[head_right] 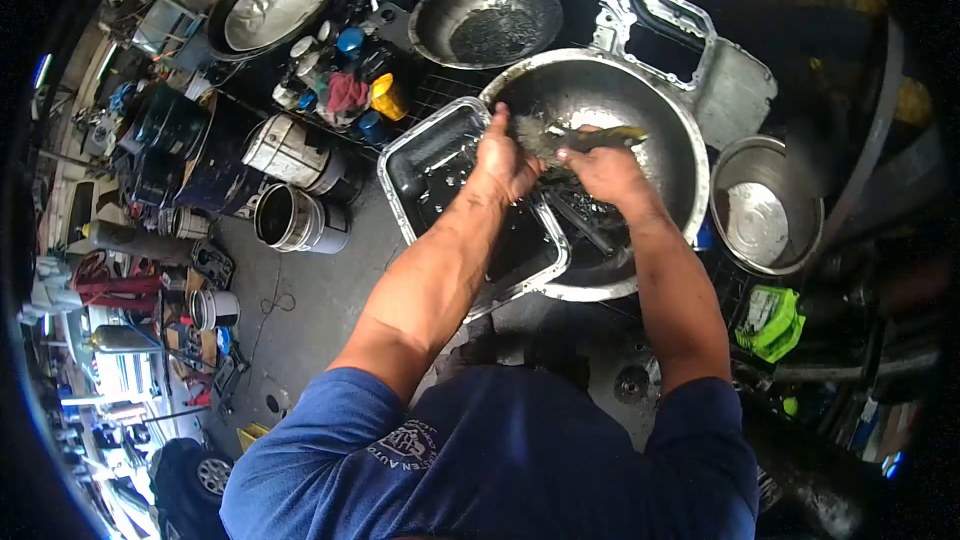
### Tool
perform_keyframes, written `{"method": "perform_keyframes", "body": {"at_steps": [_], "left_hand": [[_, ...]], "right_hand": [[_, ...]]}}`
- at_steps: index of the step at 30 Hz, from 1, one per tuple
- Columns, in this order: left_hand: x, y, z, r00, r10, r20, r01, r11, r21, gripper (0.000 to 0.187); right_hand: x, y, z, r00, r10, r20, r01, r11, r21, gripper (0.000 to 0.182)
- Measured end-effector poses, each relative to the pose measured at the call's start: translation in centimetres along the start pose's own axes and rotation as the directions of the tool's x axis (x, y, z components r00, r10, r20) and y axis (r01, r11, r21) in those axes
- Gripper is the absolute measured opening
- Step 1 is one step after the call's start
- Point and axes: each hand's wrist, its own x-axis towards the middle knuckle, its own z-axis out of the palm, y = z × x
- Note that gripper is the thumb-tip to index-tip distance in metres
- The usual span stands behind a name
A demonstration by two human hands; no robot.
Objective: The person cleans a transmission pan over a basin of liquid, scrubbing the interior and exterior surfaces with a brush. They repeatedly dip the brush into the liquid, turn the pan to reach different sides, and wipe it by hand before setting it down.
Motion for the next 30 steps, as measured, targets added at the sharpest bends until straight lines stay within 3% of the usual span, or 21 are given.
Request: {"method": "perform_keyframes", "body": {"at_steps": [1,3,5,7,9,10,12,13,14,16,18,19,20,22,24,25,26,28,30], "left_hand": [[-0.4,0.4,0.5,0.999,-0.013,0.036,0.016,0.997,-0.074,0.065],[-0.2,0.5,-0.8,0.997,-0.013,-0.074,0.016,0.999,0.052,0.039],[-0.2,0.3,-2.0,0.979,0.074,-0.190,-0.031,0.974,0.222,0.019],[0.6,0.0,-3.3,0.976,0.082,-0.202,-0.009,0.942,0.336,0.021],[1.8,-0.7,-4.7,0.960,0.167,-0.225,-0.057,0.903,0.427,0.035],[0.9,0.2,-4.1,0.936,0.224,-0.270,0.038,0.701,0.712,0.035],[1.4,0.5,-5.5,0.848,0.461,-0.259,0.109,0.327,0.939,0.029],[1.4,1.3,-5.8,0.835,0.470,-0.285,0.136,0.325,0.936,0.039],[1.2,2.0,-6.2,0.844,0.453,-0.286,0.127,0.350,0.928,0.038],[-0.2,4.2,-5.5,0.864,0.418,-0.282,0.105,0.396,0.912,0.035],[-0.7,6.6,-6.1,0.855,0.469,-0.219,-0.006,0.432,0.902,0.024],[0.2,7.7,-7.6,0.851,0.486,-0.202,-0.059,0.469,0.881,0.023],[1.1,8.7,-9.2,0.846,0.499,-0.188,-0.108,0.507,0.855,0.022],[0.6,12.4,-11.0,0.874,0.445,-0.194,-0.220,0.719,0.659,0.018],[0.4,16.0,-13.8,0.814,0.515,-0.268,-0.197,0.679,0.707,0.020],[0.6,17.8,-15.6,0.788,0.544,-0.288,-0.201,0.670,0.715,0.019],[0.8,19.6,-17.6,0.762,0.570,-0.306,-0.203,0.660,0.724,0.018],[3.6,22.7,-24.5,0.681,0.675,-0.283,-0.136,0.497,0.857,0.017],[6.8,24.8,-30.9,0.598,0.783,-0.170,0.038,0.184,0.982,0.020]], "right_hand": [[0.4,1.9,1.2,0.997,-0.062,-0.035,0.062,0.998,-0.002,0.045],[1.0,4.3,2.2,0.972,-0.215,-0.099,0.215,0.977,-0.017,0.047],[0.3,4.8,1.3,0.997,-0.042,-0.060,0.042,0.999,-0.004,0.048],[-0.8,5.3,1.4,0.995,0.055,-0.088,-0.053,0.998,0.031,0.052],[-0.2,9.1,3.4,0.986,-0.056,-0.158,0.023,0.978,-0.208,0.056],[-0.4,9.4,3.8,0.976,-0.116,-0.183,0.051,0.945,-0.323,0.058],[-1.3,9.7,3.5,0.963,0.238,-0.124,-0.249,0.965,-0.080,0.065],[-1.6,10.5,4.0,0.966,0.182,-0.184,-0.195,0.980,-0.051,0.067],[-2.2,11.4,4.2,0.974,0.079,-0.213,-0.108,0.986,-0.129,0.071],[-2.7,13.5,5.3,0.961,0.120,-0.248,-0.139,0.988,-0.061,0.067],[-3.5,14.5,6.4,0.916,0.184,-0.355,-0.146,0.980,0.133,0.062],[-4.8,11.6,5.1,0.888,0.350,-0.299,-0.325,0.936,0.132,0.057],[-5.1,13.3,6.1,0.859,0.393,-0.329,-0.326,0.914,0.241,0.055],[-5.0,16.9,7.9,0.819,0.388,-0.424,-0.250,0.904,0.346,0.053],[-5.8,16.2,7.9,0.766,0.453,-0.457,-0.242,0.861,0.447,0.053],[-5.9,15.7,7.7,0.726,0.562,-0.396,-0.362,0.802,0.475,0.050],[-6.5,15.3,7.5,0.735,0.570,-0.367,-0.313,0.765,0.563,0.045],[-7.0,13.5,7.6,0.669,0.613,-0.420,-0.351,0.759,0.549,0.042],[-7.2,11.7,8.0,0.628,0.650,-0.428,-0.341,0.724,0.600,0.038]]}}
